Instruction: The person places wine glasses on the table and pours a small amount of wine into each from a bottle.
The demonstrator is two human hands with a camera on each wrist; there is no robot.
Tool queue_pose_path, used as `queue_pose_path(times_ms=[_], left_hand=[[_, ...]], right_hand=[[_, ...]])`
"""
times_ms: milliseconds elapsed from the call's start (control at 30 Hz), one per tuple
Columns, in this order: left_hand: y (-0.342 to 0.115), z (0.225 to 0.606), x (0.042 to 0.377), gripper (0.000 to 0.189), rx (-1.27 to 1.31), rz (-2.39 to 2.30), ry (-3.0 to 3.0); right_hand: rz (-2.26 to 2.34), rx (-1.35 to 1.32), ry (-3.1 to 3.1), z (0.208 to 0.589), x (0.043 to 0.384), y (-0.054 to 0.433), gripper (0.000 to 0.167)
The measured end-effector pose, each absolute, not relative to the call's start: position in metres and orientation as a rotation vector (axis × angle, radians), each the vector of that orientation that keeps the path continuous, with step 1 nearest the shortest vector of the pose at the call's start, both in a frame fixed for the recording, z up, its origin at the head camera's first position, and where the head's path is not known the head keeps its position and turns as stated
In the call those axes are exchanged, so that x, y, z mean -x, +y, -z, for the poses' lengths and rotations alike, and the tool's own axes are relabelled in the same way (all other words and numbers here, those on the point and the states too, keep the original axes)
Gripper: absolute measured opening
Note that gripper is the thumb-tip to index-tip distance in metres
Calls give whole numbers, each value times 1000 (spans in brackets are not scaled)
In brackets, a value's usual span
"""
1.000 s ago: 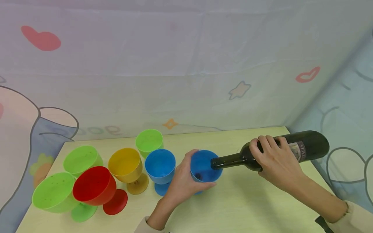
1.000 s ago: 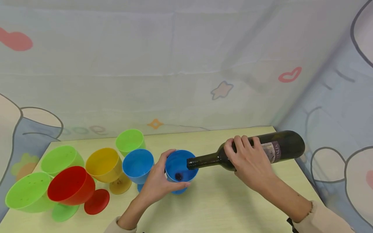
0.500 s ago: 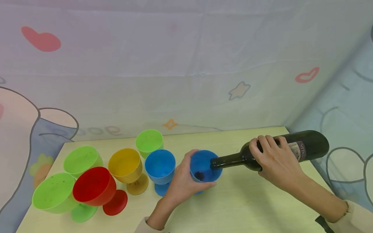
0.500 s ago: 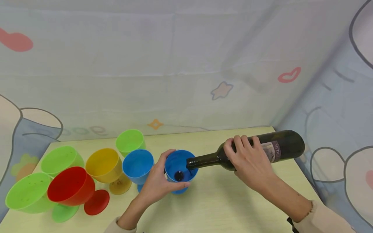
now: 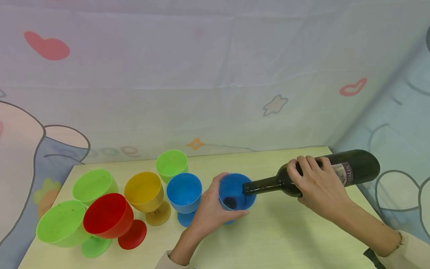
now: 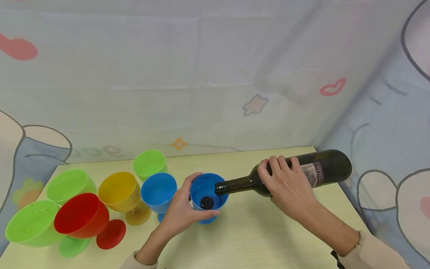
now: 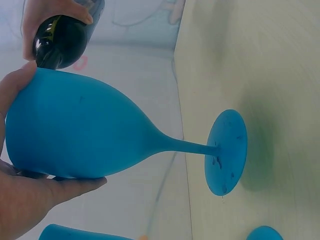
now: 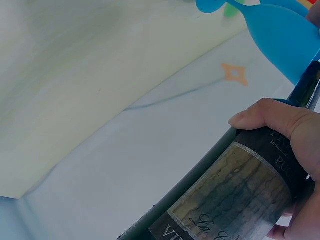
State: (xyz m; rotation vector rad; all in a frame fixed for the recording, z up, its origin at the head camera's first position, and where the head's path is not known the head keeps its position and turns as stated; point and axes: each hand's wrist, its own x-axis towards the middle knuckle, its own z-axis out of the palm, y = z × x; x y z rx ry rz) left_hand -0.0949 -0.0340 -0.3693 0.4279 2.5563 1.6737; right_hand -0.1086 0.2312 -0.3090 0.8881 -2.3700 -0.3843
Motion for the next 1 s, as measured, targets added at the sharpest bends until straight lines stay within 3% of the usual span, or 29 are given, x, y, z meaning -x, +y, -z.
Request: queue_pose_path(times_ms=[1000], left_hand=[[-33,371,94,87,-417,-1674,2541]], right_hand=[[362,-898,-2370,310,108,231,87]])
